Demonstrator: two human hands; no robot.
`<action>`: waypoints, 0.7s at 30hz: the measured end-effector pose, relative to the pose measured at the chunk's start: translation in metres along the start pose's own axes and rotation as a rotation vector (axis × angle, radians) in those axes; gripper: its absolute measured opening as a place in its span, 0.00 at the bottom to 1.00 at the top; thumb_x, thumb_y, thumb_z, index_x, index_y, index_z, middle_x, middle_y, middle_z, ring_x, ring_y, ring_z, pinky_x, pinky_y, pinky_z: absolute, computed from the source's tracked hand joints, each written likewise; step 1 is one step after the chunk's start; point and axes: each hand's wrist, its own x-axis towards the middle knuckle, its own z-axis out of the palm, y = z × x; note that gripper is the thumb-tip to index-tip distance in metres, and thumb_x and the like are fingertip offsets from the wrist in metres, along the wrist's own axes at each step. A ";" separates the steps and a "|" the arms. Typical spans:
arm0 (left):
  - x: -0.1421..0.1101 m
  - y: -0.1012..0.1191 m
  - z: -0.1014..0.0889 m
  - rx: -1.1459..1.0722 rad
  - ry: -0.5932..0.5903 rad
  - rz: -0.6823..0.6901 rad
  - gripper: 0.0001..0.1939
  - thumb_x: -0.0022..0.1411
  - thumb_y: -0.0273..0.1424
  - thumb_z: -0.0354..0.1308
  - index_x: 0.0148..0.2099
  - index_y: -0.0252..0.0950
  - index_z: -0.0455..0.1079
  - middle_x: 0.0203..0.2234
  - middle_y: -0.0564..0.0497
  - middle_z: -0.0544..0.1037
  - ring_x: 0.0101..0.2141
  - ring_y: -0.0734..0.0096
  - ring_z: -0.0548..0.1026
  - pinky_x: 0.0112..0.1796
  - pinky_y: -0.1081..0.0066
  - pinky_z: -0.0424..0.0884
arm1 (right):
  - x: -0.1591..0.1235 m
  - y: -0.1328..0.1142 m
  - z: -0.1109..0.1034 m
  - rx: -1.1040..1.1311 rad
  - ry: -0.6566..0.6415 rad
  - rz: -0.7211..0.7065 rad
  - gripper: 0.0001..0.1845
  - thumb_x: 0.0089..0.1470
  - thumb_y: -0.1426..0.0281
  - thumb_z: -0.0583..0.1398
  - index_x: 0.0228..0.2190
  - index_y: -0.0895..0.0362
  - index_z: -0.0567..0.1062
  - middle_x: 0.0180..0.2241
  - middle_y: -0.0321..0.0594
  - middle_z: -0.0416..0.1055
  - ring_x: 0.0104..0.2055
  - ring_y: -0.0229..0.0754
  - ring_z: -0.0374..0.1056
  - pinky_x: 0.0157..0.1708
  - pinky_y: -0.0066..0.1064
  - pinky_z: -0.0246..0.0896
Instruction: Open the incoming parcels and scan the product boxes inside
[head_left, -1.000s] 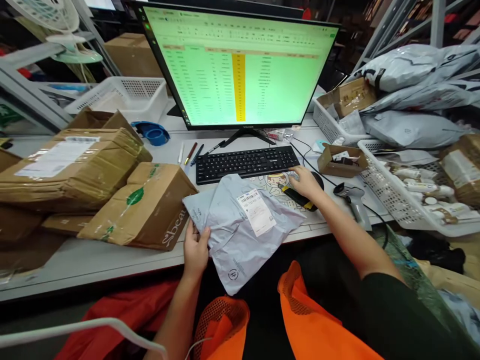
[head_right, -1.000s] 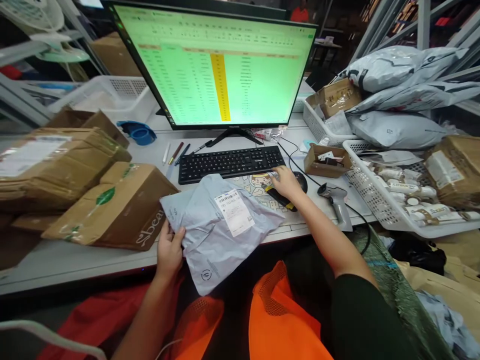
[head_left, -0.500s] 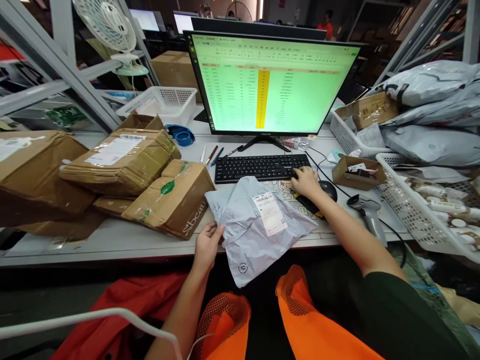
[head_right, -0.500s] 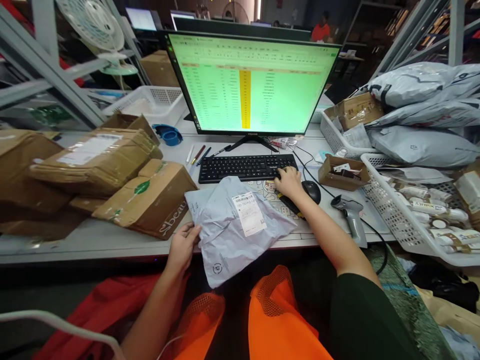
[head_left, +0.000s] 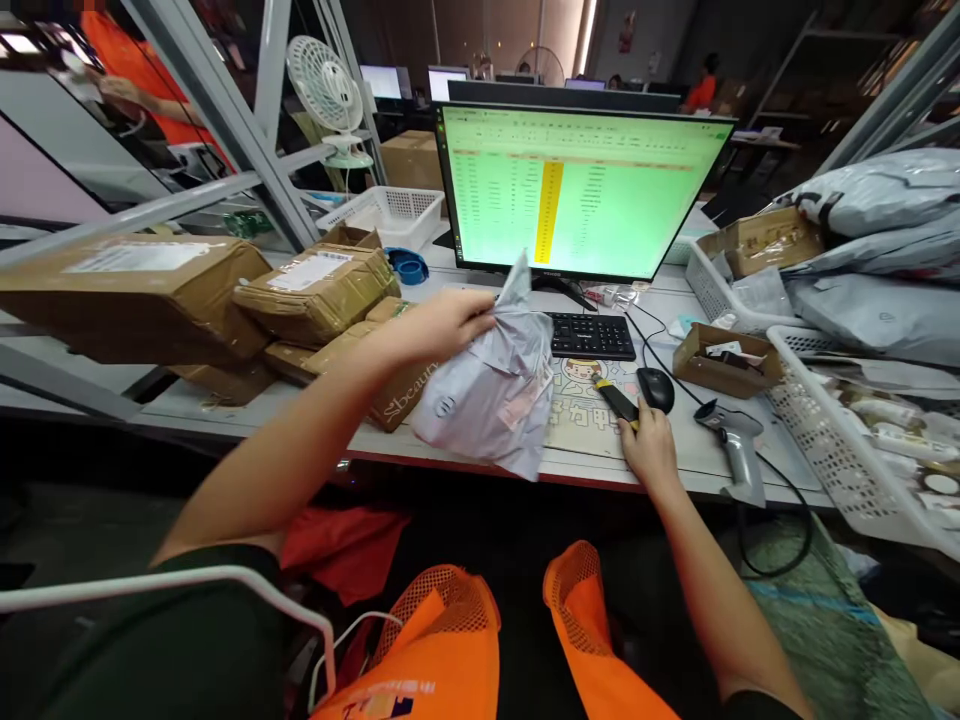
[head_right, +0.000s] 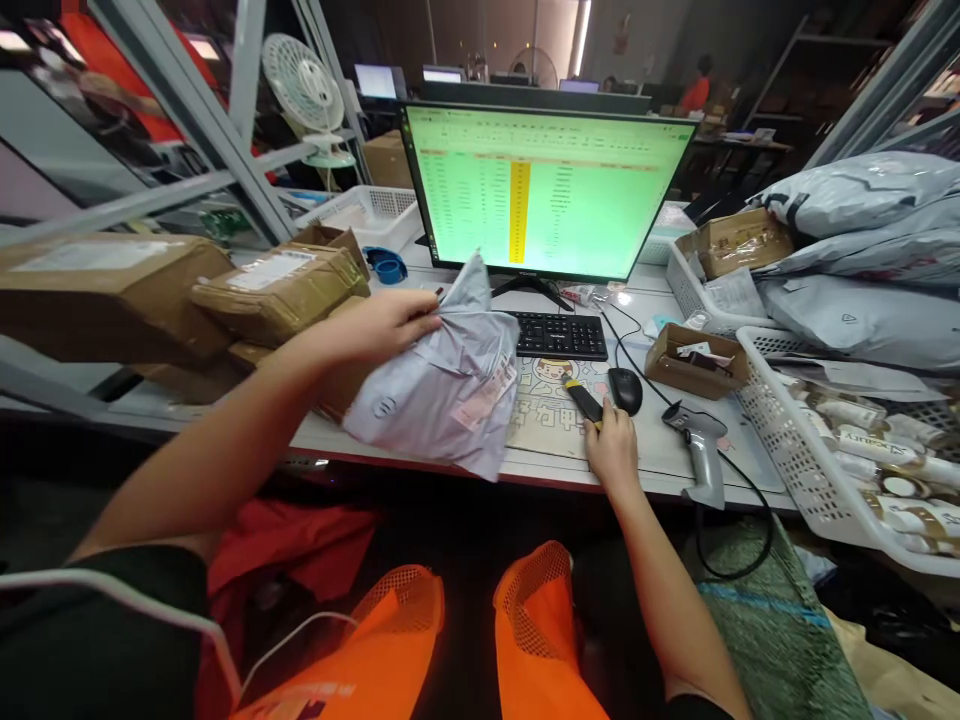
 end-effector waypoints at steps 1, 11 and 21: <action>0.011 0.005 -0.010 0.043 -0.072 0.027 0.13 0.69 0.40 0.52 0.34 0.38 0.65 0.32 0.48 0.75 0.34 0.63 0.72 0.37 0.68 0.64 | 0.000 0.002 0.000 0.046 0.040 0.024 0.37 0.66 0.59 0.53 0.65 0.73 0.66 0.52 0.66 0.70 0.56 0.63 0.67 0.58 0.53 0.65; 0.015 -0.001 0.063 0.182 -0.210 -0.110 0.22 0.68 0.43 0.56 0.54 0.33 0.76 0.47 0.41 0.82 0.45 0.57 0.78 0.42 0.69 0.68 | 0.000 0.013 -0.010 0.436 0.278 0.255 0.34 0.60 0.53 0.53 0.58 0.63 0.69 0.54 0.63 0.68 0.60 0.62 0.64 0.63 0.55 0.60; 0.013 0.016 0.079 0.305 -0.115 0.044 0.13 0.67 0.38 0.59 0.34 0.34 0.75 0.36 0.43 0.79 0.38 0.60 0.77 0.37 0.67 0.65 | -0.020 -0.011 -0.033 0.561 0.217 0.226 0.35 0.62 0.48 0.53 0.58 0.61 0.70 0.48 0.55 0.77 0.47 0.55 0.75 0.49 0.46 0.72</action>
